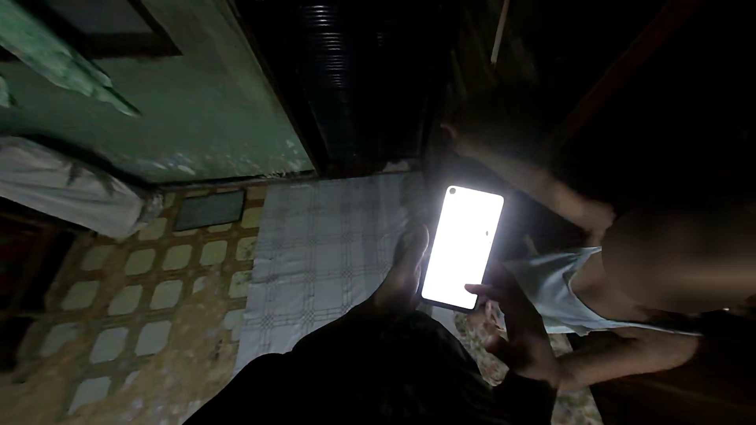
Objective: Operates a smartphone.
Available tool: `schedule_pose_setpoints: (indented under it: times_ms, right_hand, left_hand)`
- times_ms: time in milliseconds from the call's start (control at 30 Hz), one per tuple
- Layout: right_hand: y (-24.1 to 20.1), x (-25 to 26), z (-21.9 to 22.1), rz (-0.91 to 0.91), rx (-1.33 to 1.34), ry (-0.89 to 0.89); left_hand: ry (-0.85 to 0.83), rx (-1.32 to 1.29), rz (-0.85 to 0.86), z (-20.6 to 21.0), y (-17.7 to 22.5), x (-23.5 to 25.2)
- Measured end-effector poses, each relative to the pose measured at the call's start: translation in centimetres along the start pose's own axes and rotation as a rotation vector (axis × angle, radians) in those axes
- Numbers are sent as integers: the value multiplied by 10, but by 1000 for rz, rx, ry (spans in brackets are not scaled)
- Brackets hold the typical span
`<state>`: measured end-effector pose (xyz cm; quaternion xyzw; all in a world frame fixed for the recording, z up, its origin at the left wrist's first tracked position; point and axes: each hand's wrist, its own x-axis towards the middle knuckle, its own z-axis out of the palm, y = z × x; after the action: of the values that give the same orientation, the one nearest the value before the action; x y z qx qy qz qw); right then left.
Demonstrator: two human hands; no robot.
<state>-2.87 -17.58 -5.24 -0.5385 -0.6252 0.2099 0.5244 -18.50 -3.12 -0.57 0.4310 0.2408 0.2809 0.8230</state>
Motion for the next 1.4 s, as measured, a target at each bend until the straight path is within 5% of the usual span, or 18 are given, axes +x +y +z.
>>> schedule_pose_setpoints:
  times_ms: [1267, 1400]
  right_hand:
    - [5, 15, 10, -20, 71, 18]
    - [-24, 37, 23, 120, 119, 34]
  left_hand:
    - [-8, -79, 28, -14, 1, 5]
    - [48, -30, 41, -22, 12, -2]
